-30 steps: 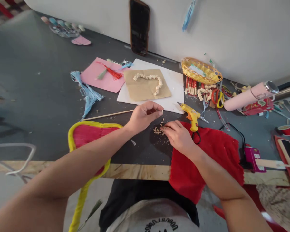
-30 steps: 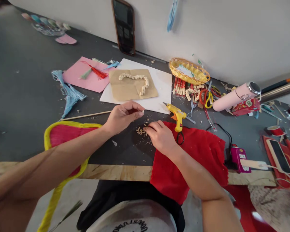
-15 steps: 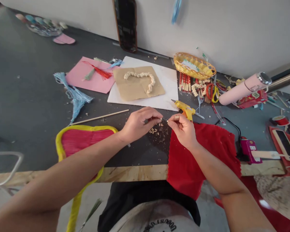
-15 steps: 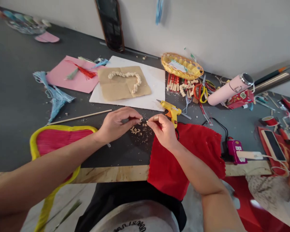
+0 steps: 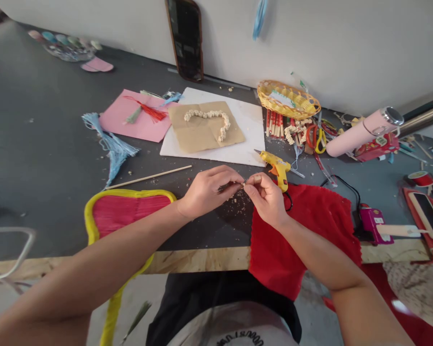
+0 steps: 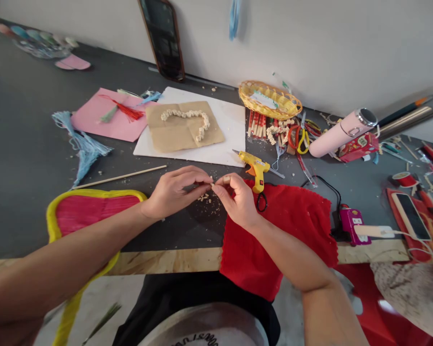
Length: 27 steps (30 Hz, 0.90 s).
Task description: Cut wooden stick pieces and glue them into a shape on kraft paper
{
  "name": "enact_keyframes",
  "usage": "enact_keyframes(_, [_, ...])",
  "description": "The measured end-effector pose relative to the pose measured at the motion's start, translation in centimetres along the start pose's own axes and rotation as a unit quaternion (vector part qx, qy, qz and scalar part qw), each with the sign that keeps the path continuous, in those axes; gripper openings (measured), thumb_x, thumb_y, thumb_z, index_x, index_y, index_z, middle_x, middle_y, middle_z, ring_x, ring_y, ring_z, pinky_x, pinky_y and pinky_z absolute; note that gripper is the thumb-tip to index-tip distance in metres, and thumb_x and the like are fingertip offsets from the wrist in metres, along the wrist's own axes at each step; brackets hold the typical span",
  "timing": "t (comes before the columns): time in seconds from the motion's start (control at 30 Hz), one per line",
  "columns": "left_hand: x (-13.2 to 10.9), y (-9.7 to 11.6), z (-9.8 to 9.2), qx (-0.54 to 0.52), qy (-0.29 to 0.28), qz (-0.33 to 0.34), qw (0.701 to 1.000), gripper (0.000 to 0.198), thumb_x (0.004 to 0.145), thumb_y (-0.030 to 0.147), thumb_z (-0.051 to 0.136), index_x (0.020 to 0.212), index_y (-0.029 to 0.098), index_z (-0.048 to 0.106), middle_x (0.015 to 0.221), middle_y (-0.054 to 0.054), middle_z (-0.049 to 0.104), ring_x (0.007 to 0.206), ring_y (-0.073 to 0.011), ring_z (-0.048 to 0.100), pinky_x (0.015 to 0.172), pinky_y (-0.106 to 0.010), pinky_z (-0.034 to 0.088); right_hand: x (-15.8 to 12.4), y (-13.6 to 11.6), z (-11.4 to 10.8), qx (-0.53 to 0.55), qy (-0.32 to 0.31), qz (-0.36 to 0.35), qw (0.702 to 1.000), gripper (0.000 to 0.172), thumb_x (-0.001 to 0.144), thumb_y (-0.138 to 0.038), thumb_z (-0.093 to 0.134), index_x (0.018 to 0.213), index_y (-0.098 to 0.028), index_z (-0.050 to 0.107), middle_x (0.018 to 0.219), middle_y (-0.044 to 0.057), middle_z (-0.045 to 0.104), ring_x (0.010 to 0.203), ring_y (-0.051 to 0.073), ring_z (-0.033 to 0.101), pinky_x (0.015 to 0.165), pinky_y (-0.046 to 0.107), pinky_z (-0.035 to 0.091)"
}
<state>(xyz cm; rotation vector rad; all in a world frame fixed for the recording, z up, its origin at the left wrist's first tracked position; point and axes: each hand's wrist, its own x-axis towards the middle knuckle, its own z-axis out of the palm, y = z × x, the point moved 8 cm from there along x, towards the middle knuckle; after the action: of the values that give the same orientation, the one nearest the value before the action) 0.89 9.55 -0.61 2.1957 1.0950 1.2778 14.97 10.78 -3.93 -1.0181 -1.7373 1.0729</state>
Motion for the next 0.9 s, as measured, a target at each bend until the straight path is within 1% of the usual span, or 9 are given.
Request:
enact_keyframes(0.17, [-0.02, 0.17, 0.00, -0.002, 0.004, 0.004, 1.000, 0.009, 0.088, 0.016, 0.061, 0.090, 0.019, 0.069, 0.085, -0.005, 0.073, 0.077, -0.0130, 0.068, 0.071, -0.022, 0.053, -0.02, 0.11, 0.05, 0.000, -0.002, -0.003, 1.000, 0.015, 0.093, -0.036, 0.058, 0.086, -0.023, 0.058, 0.087, 0.001, 0.058, 0.082, 0.015, 0.057, 0.075, 0.030, 0.048])
enact_keyframes(0.33, [-0.02, -0.03, 0.15, -0.005, -0.006, -0.012, 1.000, 0.010, 0.088, 0.018, 0.060, 0.090, 0.019, 0.070, 0.087, -0.005, 0.074, 0.078, -0.0133, 0.069, 0.072, -0.023, 0.054, 0.11, 0.04, 0.13, -0.007, -0.005, -0.009, 1.000, 0.015, 0.093, -0.036, 0.058, 0.086, -0.023, 0.057, 0.086, 0.001, 0.058, 0.080, 0.015, 0.056, 0.076, 0.030, 0.048])
enact_keyframes(0.53, [-0.06, -0.09, 0.25, -0.002, -0.007, -0.013, 1.000, 0.011, 0.089, 0.019, 0.059, 0.090, 0.019, 0.070, 0.087, -0.005, 0.074, 0.078, -0.0134, 0.069, 0.072, -0.023, 0.054, 0.17, 0.58, 0.32, 0.007, -0.013, 0.008, 1.000, 0.017, 0.093, -0.039, 0.057, 0.086, -0.022, 0.057, 0.085, 0.001, 0.058, 0.080, 0.015, 0.057, 0.073, 0.029, 0.048])
enact_keyframes(0.7, [-0.09, 0.05, 0.21, -0.017, -0.002, -0.006, 1.000, 0.009, 0.088, 0.018, 0.060, 0.091, 0.019, 0.069, 0.086, -0.004, 0.073, 0.075, -0.0123, 0.068, 0.070, -0.021, 0.052, 0.09, 0.81, 0.48, 0.026, -0.019, 0.017, 0.999, 0.018, 0.093, -0.040, 0.057, 0.087, -0.023, 0.057, 0.086, 0.002, 0.059, 0.081, 0.015, 0.057, 0.075, 0.029, 0.048])
enact_keyframes(0.8, [-0.11, -0.14, 0.20, -0.014, -0.005, -0.026, 1.000, 0.008, 0.088, 0.018, 0.062, 0.093, 0.018, 0.068, 0.082, -0.003, 0.073, 0.070, -0.0109, 0.066, 0.067, -0.020, 0.051, 0.07, 0.74, 0.47, 0.039, -0.018, 0.015, 0.999, 0.016, 0.093, -0.038, 0.057, 0.089, -0.023, 0.058, 0.087, 0.001, 0.058, 0.081, 0.014, 0.057, 0.075, 0.029, 0.048])
enact_keyframes(0.9, [-0.18, -0.41, 0.18, -0.008, -0.007, -0.042, 0.999, 0.007, 0.087, 0.019, 0.063, 0.092, 0.018, 0.068, 0.080, -0.002, 0.073, 0.068, -0.0109, 0.065, 0.066, -0.020, 0.050, 0.07, 0.81, 0.43, 0.046, -0.018, 0.022, 0.999, 0.016, 0.093, -0.038, 0.057, 0.090, -0.023, 0.058, 0.087, 0.001, 0.059, 0.080, 0.014, 0.057, 0.073, 0.028, 0.047])
